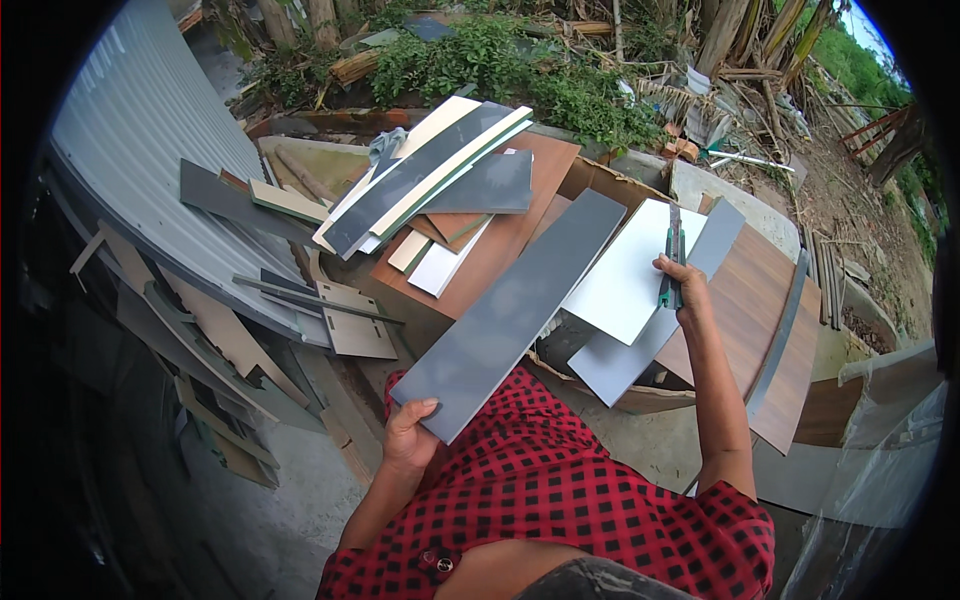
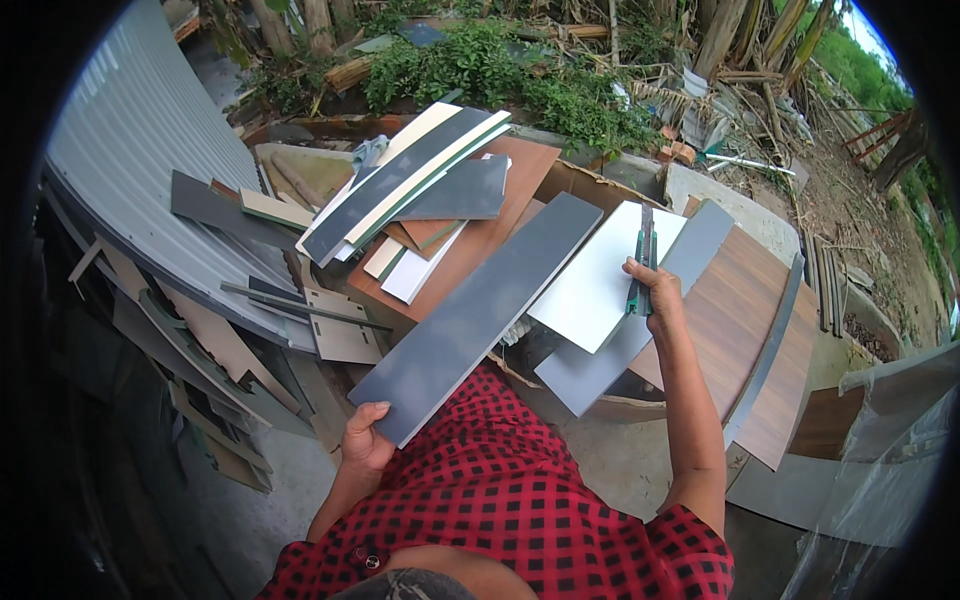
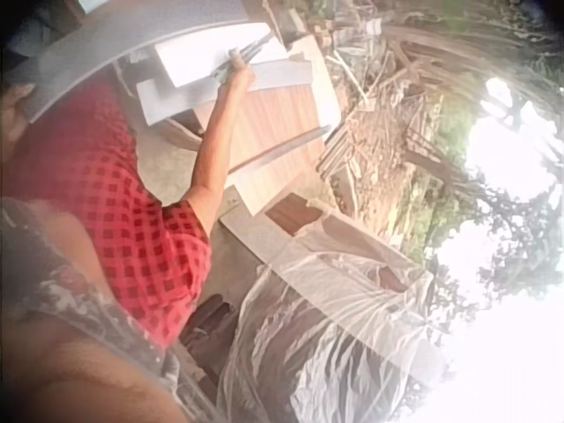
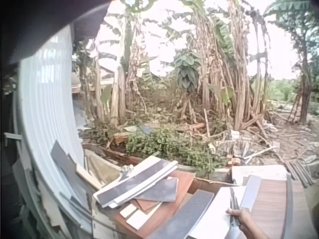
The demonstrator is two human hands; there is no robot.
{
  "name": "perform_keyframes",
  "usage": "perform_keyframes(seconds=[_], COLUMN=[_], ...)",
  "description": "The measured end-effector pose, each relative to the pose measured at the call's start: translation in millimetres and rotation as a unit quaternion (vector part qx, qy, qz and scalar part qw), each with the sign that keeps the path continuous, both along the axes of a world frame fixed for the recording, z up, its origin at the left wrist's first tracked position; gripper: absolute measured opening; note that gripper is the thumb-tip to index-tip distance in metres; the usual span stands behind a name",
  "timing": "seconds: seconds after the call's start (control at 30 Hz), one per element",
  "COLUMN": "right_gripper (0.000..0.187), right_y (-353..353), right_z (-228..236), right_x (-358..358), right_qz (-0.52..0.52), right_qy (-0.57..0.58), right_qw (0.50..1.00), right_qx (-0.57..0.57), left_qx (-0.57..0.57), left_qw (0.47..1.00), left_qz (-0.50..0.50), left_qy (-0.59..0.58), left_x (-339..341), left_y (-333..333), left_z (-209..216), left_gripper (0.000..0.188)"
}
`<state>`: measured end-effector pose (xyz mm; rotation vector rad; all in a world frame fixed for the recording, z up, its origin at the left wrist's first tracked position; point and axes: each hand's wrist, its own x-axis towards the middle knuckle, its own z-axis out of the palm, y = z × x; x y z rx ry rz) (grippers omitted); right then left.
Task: Trimming excess laminate from the edges of wood panels using a utility knife.
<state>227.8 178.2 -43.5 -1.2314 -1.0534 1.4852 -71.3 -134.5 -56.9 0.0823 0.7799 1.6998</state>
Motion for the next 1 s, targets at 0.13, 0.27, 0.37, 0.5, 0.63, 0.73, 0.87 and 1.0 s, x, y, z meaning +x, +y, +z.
perform_keyframes(seconds=[0.13,0.27,0.37,0.5,0.63,0.73,0.87,1.0], right_gripper=[0.027,0.025,0.025,0.026,0.029,0.023,0.026,0.025], right_y=[16,22,27,28,41,41,35,27], right_z=[-20,-43,-54,-71,-94,-77,-53,-50], right_x=[-21,-51,-69,-91,-78,-74,-78,-70], right_qz=[0.021,0.024,0.055,0.079,0.105,0.114,0.106,0.087], right_qy=[0.007,0.044,0.048,0.04,0.071,0.029,0.004,-0.069], right_qw=[0.999,0.998,0.995,0.991,0.98,0.984,0.988,0.991], right_qx=[-0.031,-0.047,-0.065,-0.096,-0.152,-0.134,-0.11,-0.07], left_qx=[-0.002,0.037,0.029,0.03,0.04,0.038,0.032,0.025], left_qw=[0.997,0.985,0.981,0.978,0.98,0.982,0.982,0.987], left_qz=[0.029,0.078,0.109,0.136,0.115,0.086,0.086,0.073], left_qy=[0.075,0.15,0.159,0.157,0.16,0.166,0.167,0.14], left_x=[-19,-32,-34,-29,-27,-21,-16,-18], left_y=[-34,-53,-58,-64,-59,-48,-45,-41], left_z=[19,43,53,60,57,62,56,45], left_gripper=[0.045,0.042,0.042,0.043,0.044,0.044,0.045,0.046])
